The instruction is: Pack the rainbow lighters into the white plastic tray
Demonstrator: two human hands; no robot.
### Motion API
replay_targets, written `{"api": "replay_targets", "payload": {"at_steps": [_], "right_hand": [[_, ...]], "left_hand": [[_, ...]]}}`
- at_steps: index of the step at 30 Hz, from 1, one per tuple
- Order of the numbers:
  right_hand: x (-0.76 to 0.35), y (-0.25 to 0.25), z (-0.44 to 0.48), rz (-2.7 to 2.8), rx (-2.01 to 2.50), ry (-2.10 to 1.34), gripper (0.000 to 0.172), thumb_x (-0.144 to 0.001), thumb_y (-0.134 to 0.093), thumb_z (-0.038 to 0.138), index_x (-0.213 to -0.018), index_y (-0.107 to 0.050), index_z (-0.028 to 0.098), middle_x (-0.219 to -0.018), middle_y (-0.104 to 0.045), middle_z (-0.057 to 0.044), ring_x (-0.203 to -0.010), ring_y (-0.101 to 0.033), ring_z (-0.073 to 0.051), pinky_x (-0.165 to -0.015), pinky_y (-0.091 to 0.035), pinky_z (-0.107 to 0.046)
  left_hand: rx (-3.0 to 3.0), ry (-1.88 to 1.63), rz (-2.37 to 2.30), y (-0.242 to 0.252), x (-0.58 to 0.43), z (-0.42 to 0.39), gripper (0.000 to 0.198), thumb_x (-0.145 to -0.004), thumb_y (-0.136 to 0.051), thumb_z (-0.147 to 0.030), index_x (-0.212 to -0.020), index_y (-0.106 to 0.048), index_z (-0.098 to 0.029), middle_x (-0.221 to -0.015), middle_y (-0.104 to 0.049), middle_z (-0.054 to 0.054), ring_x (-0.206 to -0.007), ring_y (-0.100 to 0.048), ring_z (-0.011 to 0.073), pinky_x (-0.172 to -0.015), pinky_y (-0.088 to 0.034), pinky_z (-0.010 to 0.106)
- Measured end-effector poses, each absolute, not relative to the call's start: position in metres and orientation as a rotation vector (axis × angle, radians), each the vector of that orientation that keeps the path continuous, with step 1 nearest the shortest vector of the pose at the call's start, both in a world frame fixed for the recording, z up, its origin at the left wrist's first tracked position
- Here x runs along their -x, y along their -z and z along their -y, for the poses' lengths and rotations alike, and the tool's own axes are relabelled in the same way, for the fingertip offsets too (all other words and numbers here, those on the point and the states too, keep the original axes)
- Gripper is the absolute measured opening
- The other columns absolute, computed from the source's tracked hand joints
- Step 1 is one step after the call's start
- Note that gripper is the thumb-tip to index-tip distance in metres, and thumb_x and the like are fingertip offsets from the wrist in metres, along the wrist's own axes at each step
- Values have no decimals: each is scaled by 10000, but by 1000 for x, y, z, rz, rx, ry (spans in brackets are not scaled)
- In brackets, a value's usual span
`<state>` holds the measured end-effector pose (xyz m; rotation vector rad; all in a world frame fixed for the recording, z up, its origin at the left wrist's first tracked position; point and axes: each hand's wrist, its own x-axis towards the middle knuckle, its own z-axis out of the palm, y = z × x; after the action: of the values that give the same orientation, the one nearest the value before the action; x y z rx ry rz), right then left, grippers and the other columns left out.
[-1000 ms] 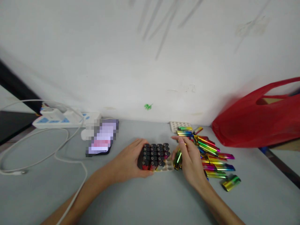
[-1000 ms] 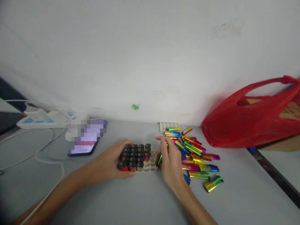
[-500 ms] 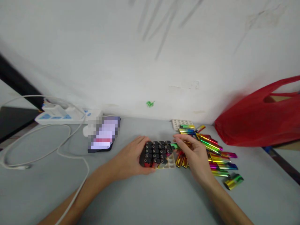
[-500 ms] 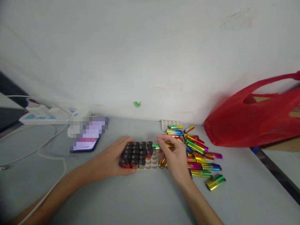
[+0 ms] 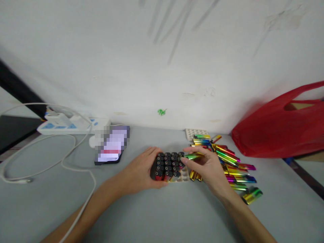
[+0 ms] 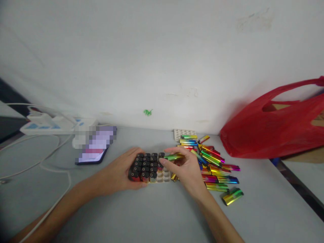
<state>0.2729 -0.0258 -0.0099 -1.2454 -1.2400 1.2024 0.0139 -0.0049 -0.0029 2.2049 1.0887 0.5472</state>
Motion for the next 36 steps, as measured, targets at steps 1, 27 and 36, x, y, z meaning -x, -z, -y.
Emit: {"api": "replay_targets", "payload": {"at_steps": [1,27,36], "right_hand": [[-272,9,26,1239,1240,-1220,431,-741,-995,468,-1056,-834,221,-896,-803,-44,-724,-753,-215,-672,-628,-346],[-272,3,30,1453,1368,-981,396,-932,-791,604,-889,-797,211,-829,-748,-44,-717,-642,-210,-614,-466,-311],[-272,7,29,1442,1382,-909,457,-937,-774,631,-768,-759,207,-727,-608,-10,-669,-537,-190,-607,-377,-320]], "left_hand": [[-2205,-548,-1087,3,-14,5,517,-715,-988,-288,-1088,-636,-223,-1147,-671,50,-1119,-663,338,-994,-529,438],[-2217,-558,-1069,1,-14,6,496,-727,-984,-277,-1069,-628,-236,-1144,-673,46,-1108,-661,327,-990,-528,437],[-2222,-554,-1073,2,-15,6,484,-731,-975,-288,-1060,-624,-234,-1138,-671,53,-1115,-655,333,-996,-526,442]]}}
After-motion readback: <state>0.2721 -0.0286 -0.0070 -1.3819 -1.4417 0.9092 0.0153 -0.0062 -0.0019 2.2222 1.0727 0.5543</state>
